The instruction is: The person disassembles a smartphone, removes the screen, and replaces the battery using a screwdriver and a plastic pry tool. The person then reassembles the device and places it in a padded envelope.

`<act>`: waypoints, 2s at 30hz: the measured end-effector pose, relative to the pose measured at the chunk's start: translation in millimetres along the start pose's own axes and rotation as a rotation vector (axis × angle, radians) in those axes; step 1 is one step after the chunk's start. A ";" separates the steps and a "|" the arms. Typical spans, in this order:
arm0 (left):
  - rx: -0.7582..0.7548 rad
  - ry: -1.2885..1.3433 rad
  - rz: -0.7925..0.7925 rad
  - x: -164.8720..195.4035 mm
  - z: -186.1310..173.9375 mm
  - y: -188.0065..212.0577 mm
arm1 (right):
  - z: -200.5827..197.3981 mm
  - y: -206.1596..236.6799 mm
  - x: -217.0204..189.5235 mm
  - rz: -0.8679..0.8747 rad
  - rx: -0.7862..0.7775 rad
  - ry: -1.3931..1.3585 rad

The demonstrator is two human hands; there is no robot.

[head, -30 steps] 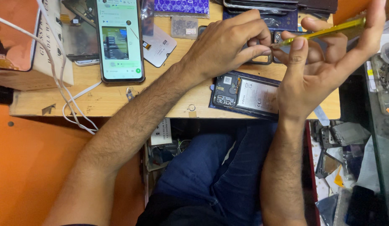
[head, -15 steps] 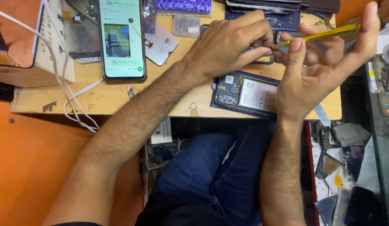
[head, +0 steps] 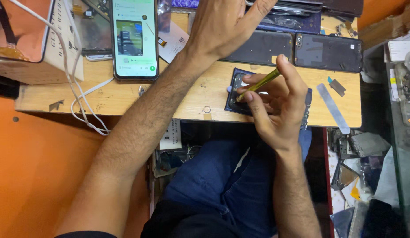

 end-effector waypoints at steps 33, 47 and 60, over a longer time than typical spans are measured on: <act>-0.491 -0.088 -0.161 27.6 -16.6 -7.9 | 2.5 -23.9 -48.4 -0.036 -0.119 0.421; -0.673 -0.179 -0.197 46.6 11.7 -5.0 | -37.4 -40.4 -58.6 -0.047 -0.237 0.214; -0.451 -0.146 -0.106 28.9 12.0 -2.2 | -23.7 -46.7 -52.4 -0.141 -0.237 0.293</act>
Point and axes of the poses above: each hand's wrist, its own y-axis away from the middle knuckle, its own z-axis out of the palm, x = y × z, the point moved 3 cm from there along -y, towards the middle knuckle, and after that the axes turned 1 degree about x, right-handed, at the moved point
